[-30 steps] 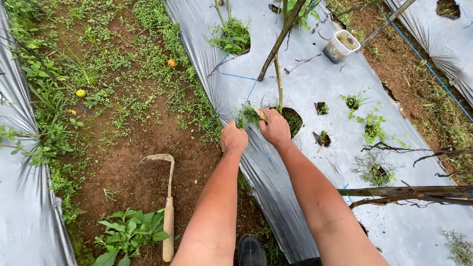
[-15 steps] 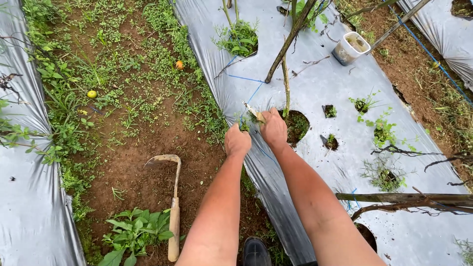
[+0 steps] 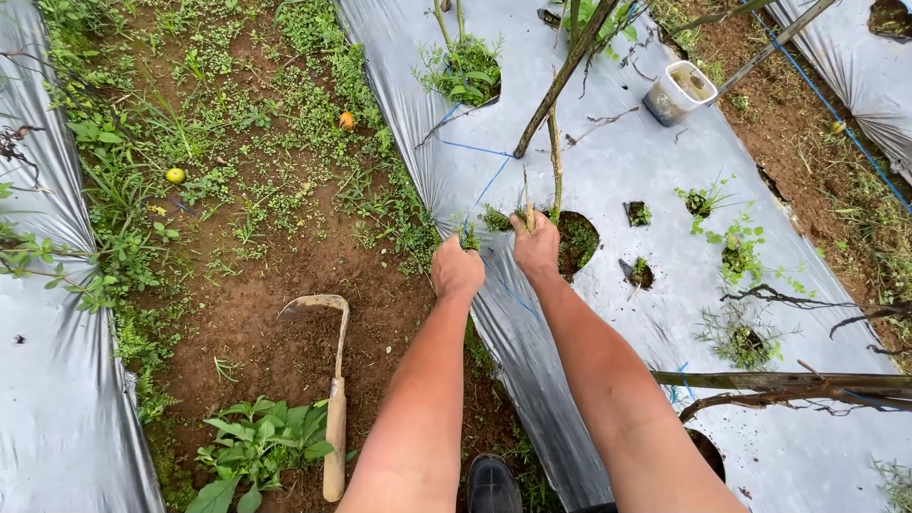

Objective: The person removes weeds from around a plant in a garden bed covered with plastic mulch. They use a knife to cut the plastic and pull out the weeds by hand, then use a hoe to clear weeds from the soil path between the beds.

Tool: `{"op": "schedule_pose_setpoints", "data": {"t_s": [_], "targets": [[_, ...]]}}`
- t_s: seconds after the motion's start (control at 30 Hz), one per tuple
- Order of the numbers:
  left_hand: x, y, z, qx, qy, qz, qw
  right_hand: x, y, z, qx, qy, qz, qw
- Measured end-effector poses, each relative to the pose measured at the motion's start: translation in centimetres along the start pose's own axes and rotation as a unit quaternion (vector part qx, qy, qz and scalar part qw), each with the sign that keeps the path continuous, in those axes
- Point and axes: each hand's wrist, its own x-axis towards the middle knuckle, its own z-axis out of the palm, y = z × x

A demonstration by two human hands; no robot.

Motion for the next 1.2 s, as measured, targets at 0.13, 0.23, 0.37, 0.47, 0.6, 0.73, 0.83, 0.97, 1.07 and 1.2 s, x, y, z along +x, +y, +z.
{"op": "schedule_pose_setpoints", "data": {"t_s": [0.13, 0.23, 0.37, 0.47, 0.6, 0.73, 0.83, 0.97, 1.07, 1.2], "targets": [[1.1, -0.4, 1.0, -0.009, 0.007, 0.004, 1.000, -2.2, -3.8, -1.9, 0.036, -0.005, 0.027, 0.999], [2.0, -0.9, 1.7, -0.029, 0.014, 0.002, 0.999, -2.7, -4.9, -2.7, 0.061, 0.004, 0.030, 0.998], [2.0, -0.9, 1.3, -0.020, 0.008, 0.010, 1.000, 0.4, -2.0, -0.9, 0.077, 0.012, 0.002, 0.997], [2.2, -1.0, 1.3, -0.017, 0.011, 0.011, 1.000, 1.4, -2.8, 0.0, 0.117, 0.029, -0.011, 0.993], [-0.5, 0.4, -0.7, -0.022, 0.016, 0.014, 1.000, 2.5, -5.2, 0.3, 0.091, 0.027, -0.056, 0.994], [0.0, -0.1, -0.5, -0.034, 0.030, 0.002, 0.999, 2.5, -2.2, 0.6, -0.046, 0.012, -0.082, 0.995], [0.3, -0.2, -0.6, -0.006, 0.022, 0.010, 1.000, 1.0, -2.0, 0.2, -0.168, -0.075, -0.083, 0.979], [1.1, -0.8, 0.4, -0.018, 0.031, 0.002, 0.999, -0.5, -3.7, -0.7, -0.228, -0.116, -0.094, 0.962], [1.0, -0.6, 0.5, -0.017, 0.028, 0.009, 0.999, -0.4, -3.8, -0.1, -0.289, -0.125, -0.106, 0.943], [0.7, -0.4, 0.2, -0.022, 0.026, 0.000, 0.999, 1.6, -1.0, 2.3, -0.299, -0.118, -0.146, 0.936]]}}
